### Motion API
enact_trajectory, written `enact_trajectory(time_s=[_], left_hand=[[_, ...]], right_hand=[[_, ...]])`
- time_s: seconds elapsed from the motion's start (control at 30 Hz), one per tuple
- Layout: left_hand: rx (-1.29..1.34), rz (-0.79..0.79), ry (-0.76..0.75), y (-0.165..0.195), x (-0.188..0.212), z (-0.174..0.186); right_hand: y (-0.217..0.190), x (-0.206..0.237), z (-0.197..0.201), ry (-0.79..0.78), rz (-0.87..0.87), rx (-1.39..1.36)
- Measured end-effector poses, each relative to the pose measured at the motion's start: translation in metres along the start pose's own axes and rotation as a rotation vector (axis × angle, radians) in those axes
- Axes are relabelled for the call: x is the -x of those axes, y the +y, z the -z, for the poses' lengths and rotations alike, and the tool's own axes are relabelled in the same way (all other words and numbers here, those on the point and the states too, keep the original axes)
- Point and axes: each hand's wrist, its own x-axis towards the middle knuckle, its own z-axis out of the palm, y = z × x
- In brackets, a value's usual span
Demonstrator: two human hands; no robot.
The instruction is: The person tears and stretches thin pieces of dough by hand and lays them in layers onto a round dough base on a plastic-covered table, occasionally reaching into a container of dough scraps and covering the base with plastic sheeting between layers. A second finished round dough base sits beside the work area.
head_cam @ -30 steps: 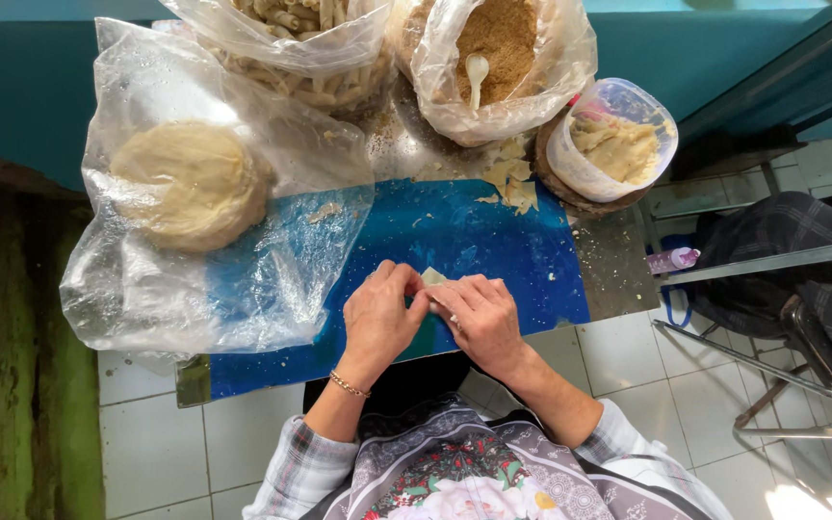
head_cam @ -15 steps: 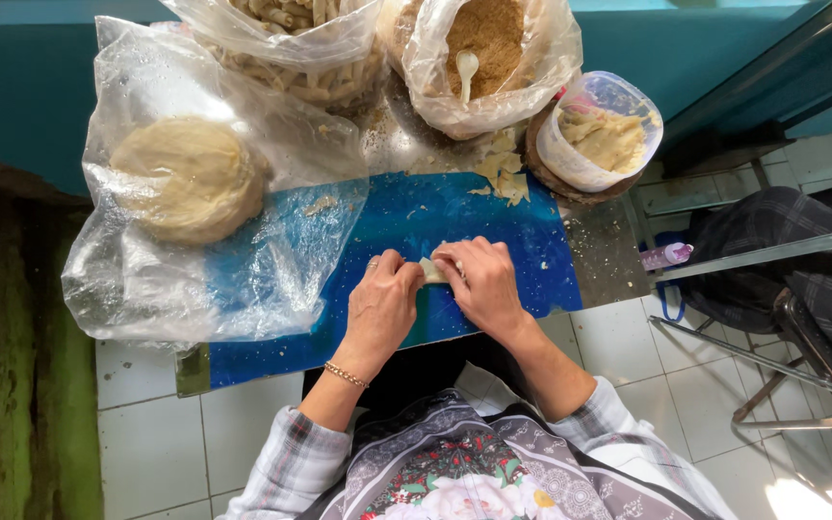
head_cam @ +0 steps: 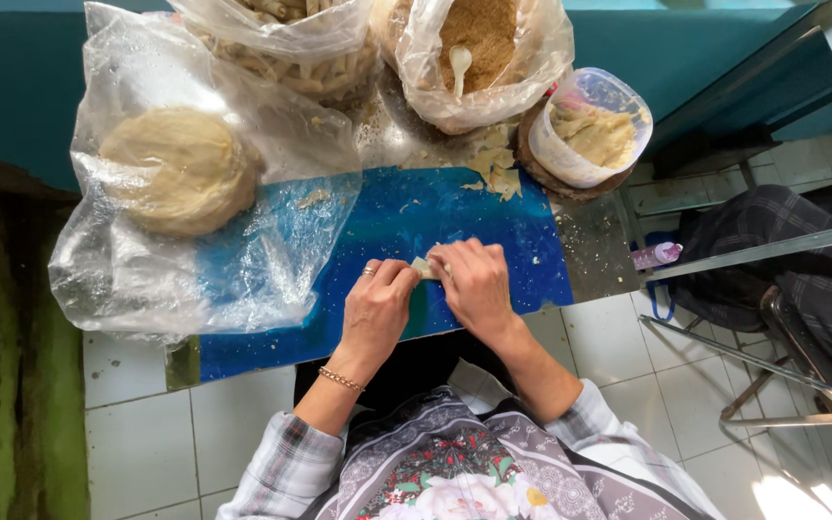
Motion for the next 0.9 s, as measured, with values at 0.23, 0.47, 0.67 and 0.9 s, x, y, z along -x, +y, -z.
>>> enact_trajectory(time_s=[0.23,0.47,0.67,0.9], left_hand=[[0.074,0.135,-0.039,-0.009,-0.012,-0.002],[0.030,0.047,-0.072,-0.003,-0.003,-0.001],[0.077,0.099,-0.034,-0.006,-0.006,0.001],[-0.052,0.036,-0.050,-0.010,-0.006,-0.001]], right_hand=[[-0.004,0.005,0.007,0.057,0.056,-0.120],[0.003,-0.004,0.007,-0.024,0.090,-0.045],[-0.001,0.000,0.005,-0.014,0.105,-0.113],[0.003,-0.007,0.002,-0.001,0.173,0.056]])
